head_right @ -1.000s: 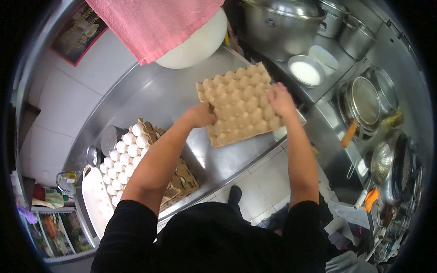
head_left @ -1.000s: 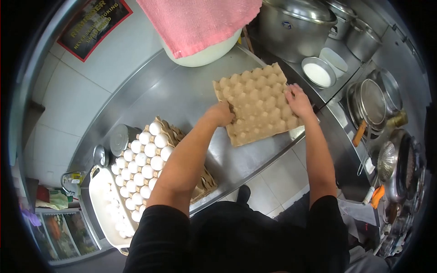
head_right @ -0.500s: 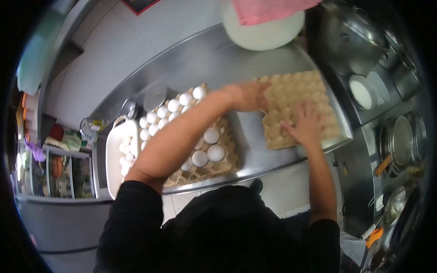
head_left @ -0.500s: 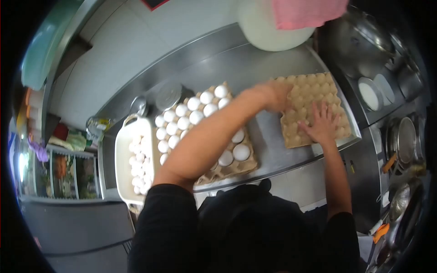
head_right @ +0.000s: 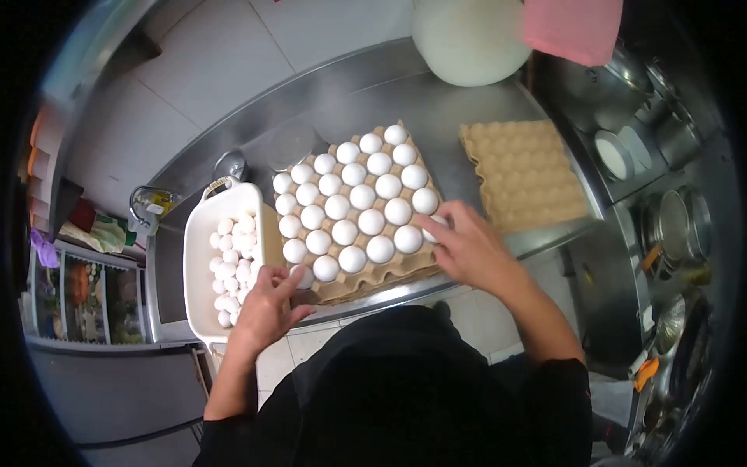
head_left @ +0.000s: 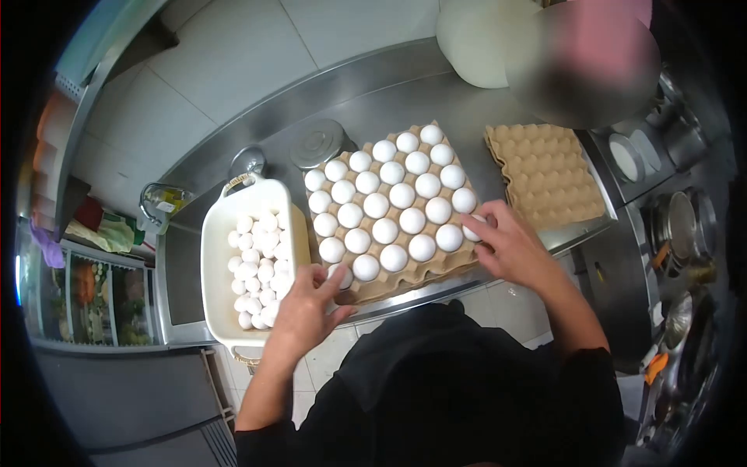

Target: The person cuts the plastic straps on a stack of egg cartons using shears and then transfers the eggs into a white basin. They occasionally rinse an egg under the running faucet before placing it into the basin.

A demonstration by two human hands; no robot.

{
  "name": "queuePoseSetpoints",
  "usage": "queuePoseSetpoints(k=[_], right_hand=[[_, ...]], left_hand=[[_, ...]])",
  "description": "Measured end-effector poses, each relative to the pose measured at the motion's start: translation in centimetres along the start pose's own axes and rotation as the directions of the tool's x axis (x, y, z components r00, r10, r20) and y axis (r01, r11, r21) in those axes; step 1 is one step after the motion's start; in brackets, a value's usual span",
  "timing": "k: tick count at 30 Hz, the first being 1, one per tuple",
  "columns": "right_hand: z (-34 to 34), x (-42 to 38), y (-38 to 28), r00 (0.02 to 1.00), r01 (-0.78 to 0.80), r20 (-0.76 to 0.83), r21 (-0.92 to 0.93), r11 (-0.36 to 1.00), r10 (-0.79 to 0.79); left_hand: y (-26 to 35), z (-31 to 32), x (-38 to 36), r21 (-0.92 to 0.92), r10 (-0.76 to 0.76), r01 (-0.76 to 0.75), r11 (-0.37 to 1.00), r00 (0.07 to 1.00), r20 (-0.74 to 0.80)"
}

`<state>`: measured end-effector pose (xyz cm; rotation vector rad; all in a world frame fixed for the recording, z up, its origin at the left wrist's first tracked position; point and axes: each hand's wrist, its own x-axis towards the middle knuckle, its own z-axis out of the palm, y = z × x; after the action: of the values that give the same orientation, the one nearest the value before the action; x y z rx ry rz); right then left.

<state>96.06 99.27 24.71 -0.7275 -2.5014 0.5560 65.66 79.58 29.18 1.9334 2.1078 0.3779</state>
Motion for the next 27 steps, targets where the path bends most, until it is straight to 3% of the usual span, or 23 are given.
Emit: queuePoseSetpoints(k=[2,3,6,7,8,10,12,13,14,15,16,17,20,21,22,23,24,25,27], right_hand=[[-0.1,0.5,-0.8,0.997,-0.058,0.058,0.045,0.997,0.055],[-0.6,0.7,-1.7,0.980,-0.167,0.118,0.039,0.985,0.161],[0.2,1.0,-0.9,0.995,-0.069,0.068,-0.023,0.997,0.070],[0.2,1.1,-1.1,0.992,-0.118,0.051,0.004,0.993,0.118],[0.3,1.0,-0.9,0.964,-0.266,0.027,0.156,0.951,0.265],[0.6,0.4,-0.1,0.835,-0.503,0.038,0.454,0.735,0.549],[1.4,0.2,0.1,0.785,-0.232,-0.026,0.914,0.333,0.619],[1.7,0.0,-0.1,0.748,-0.018,-0.041,0.996,0.082,0.662],[1.7,0.0,-1.0,0.694,0.051,-0.024,0.999,-0.016,0.719],[1.6,0.3,-2.0,0.642,0.129,-0.001,0.986,-0.107,0.767],[1.5,0.5,-2.5,0.595,0.211,0.031,0.958,-0.194,0.803],[1.6,0.4,-2.5,0.608,0.211,0.027,0.958,-0.194,0.793],[1.7,0.3,-0.2,0.731,-0.275,0.090,0.946,0.172,0.676],[1.6,0.9,-1.3,0.656,-0.597,0.141,0.698,0.395,0.741],[1.5,1.6,-3.1,0.806,-0.529,0.030,0.483,0.698,0.591],[1.6,1.8,-4.5,0.922,-0.373,-0.021,0.212,0.903,0.386],[1.6,1.9,-5.4,0.988,-0.155,-0.006,-0.079,0.985,0.155],[1.5,2.2,-5.6,0.970,-0.194,0.120,-0.148,0.970,0.213],[1.5,2.5,-4.8,0.979,-0.087,0.164,-0.202,0.976,0.121]], left_hand=[[-1.3,1.2,-0.2,-0.032,0.012,-0.014,0.999,0.999,-0.047],[-1.7,1.5,-0.3,-0.048,0.042,-0.046,0.998,0.996,-0.077],[-2.8,2.0,0.1,-0.080,0.114,-0.127,0.989,0.982,-0.151],[-3.2,2.3,0.2,-0.084,0.131,-0.145,0.986,0.979,-0.157],[-3.7,2.4,0.3,-0.086,0.149,-0.164,0.983,0.976,-0.159],[-4.6,2.4,0.9,-0.145,0.202,-0.243,0.959,0.947,-0.248],[-5.4,2.7,1.0,-0.177,0.248,-0.328,0.928,0.897,-0.366],[-5.7,2.6,0.8,-0.299,0.171,-0.310,0.903,0.896,-0.410],[-6.0,3.1,0.6,-0.622,-0.005,-0.243,0.745,0.930,-0.369],[-6.0,2.8,0.3,-0.854,-0.192,-0.135,0.503,0.946,-0.262],[-5.4,1.6,0.0,-0.980,-0.339,-0.035,0.194,0.935,-0.100],[-4.6,0.7,0.3,-0.996,-0.424,-0.053,-0.075,0.905,-0.016],[-5.7,1.2,1.5,-0.902,-0.375,-0.104,-0.419,0.924,0.068],[-6.4,1.8,2.0,-0.916,-0.308,-0.018,-0.400,0.944,0.116],[-5.9,2.1,2.3,-0.976,-0.327,0.059,-0.209,0.936,0.127],[-5.1,2.6,2.4,-0.949,-0.269,0.031,0.314,0.962,-0.057],[-4.0,3.1,2.4,-0.663,-0.125,-0.023,0.749,0.977,-0.175],[-2.1,2.5,2.5,-0.433,0.075,-0.175,0.884,0.969,-0.236],[0.0,2.9,2.6,-0.087,0.137,-0.153,0.984,0.976,-0.171]])
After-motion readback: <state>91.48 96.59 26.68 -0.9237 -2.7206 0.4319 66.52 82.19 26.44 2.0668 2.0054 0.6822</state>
